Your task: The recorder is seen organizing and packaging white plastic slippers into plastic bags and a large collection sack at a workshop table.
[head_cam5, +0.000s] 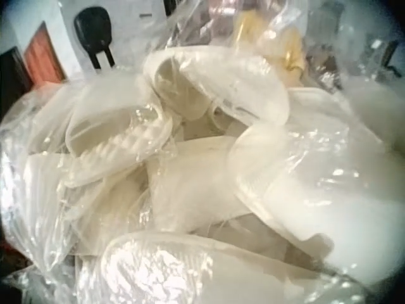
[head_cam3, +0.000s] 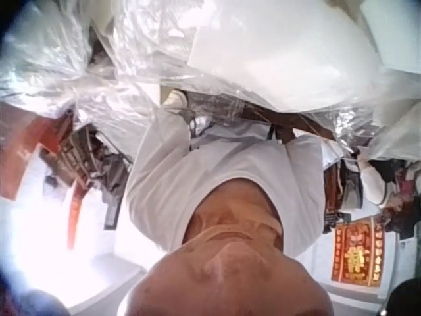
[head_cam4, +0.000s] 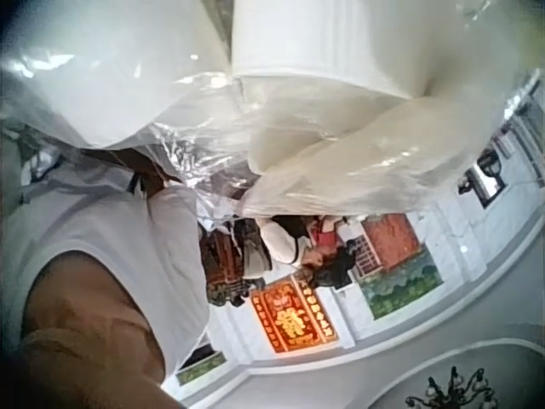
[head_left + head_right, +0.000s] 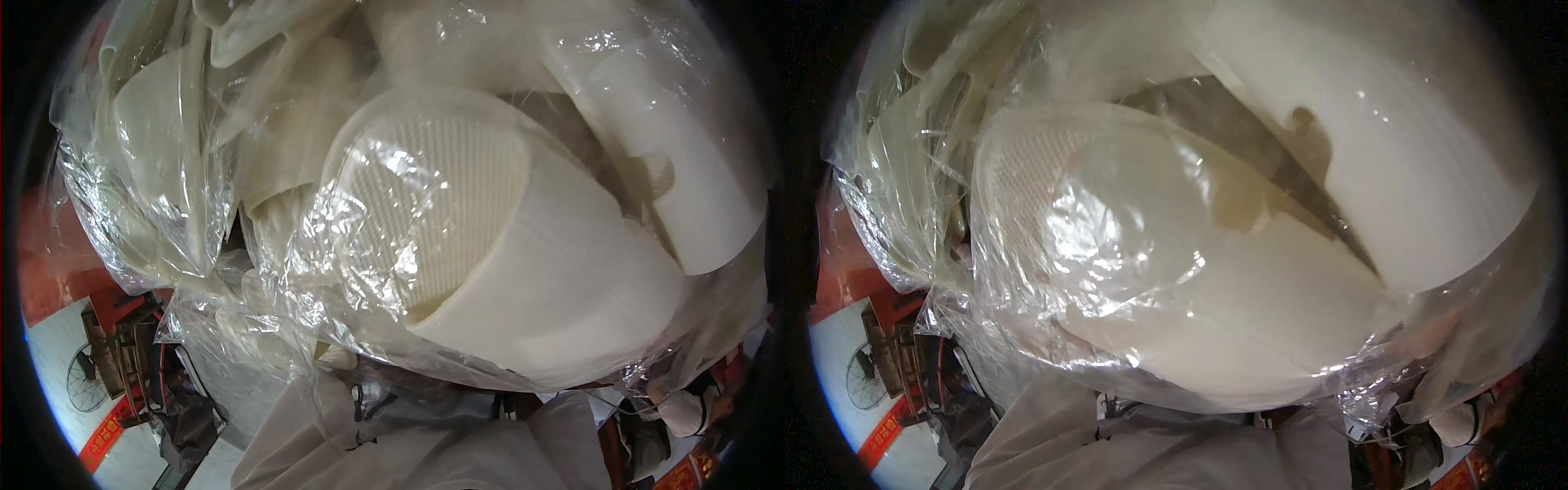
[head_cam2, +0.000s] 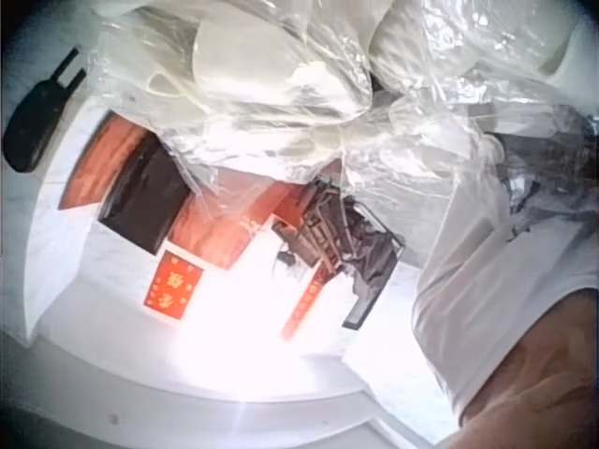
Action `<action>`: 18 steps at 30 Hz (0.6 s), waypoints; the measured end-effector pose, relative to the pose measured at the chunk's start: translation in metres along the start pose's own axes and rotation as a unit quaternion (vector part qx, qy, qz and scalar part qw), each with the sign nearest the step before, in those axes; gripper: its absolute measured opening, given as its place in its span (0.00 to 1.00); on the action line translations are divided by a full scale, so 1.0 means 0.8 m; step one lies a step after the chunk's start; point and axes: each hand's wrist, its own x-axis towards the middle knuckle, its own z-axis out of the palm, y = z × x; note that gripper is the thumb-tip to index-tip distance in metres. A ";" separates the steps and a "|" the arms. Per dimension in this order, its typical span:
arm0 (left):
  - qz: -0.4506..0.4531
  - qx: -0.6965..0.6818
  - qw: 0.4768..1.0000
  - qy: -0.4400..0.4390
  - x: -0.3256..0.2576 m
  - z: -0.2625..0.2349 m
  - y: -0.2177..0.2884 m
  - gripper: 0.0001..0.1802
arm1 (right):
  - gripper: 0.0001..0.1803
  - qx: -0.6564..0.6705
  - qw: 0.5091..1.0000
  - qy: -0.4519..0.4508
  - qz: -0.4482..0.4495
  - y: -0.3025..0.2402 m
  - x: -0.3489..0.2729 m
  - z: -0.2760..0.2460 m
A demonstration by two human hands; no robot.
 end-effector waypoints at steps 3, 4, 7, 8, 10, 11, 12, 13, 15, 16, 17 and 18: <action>0.006 -0.007 1.000 -0.018 0.003 0.002 0.004 0.19 | 0.08 0.004 1.000 0.016 -0.003 0.010 -0.007 -0.004; 0.008 -0.006 1.000 -0.026 0.007 0.002 0.008 0.19 | 0.08 0.008 1.000 0.024 -0.003 0.013 -0.011 -0.005; 0.012 0.005 0.998 -0.062 0.027 0.003 0.029 0.19 | 0.08 0.026 0.998 0.056 0.007 0.025 -0.028 -0.007; 0.011 0.010 0.997 -0.076 0.035 0.005 0.036 0.19 | 0.08 0.033 0.997 0.068 0.013 0.028 -0.037 -0.008; 0.005 0.021 0.994 -0.108 0.049 0.014 0.046 0.19 | 0.08 0.048 0.994 0.092 0.031 0.048 -0.068 -0.011; 0.001 0.025 0.992 -0.125 0.052 0.020 0.049 0.19 | 0.08 0.055 0.992 0.104 0.041 0.057 -0.085 -0.007; -0.005 0.032 0.989 -0.143 0.058 0.026 0.053 0.19 | 0.08 0.063 0.990 0.117 0.053 0.068 -0.105 -0.005; -0.010 0.039 0.986 -0.164 0.068 0.036 0.059 0.19 | 0.08 0.071 0.986 0.132 0.066 0.083 -0.124 -0.004; -0.017 0.055 0.977 -0.206 0.093 0.057 0.074 0.20 | 0.08 0.088 0.978 0.166 0.090 0.106 -0.157 -0.001; -0.019 0.064 0.972 -0.227 0.108 0.069 0.084 0.20 | 0.08 0.097 0.973 0.185 0.101 0.115 -0.171 0.000; -0.018 0.073 0.966 -0.247 0.125 0.081 0.096 0.20 | 0.08 0.105 0.967 0.204 0.109 0.122 -0.179 0.001; -0.014 0.082 0.961 -0.264 0.143 0.090 0.111 0.20 | 0.08 0.114 0.961 0.224 0.112 0.125 -0.180 0.002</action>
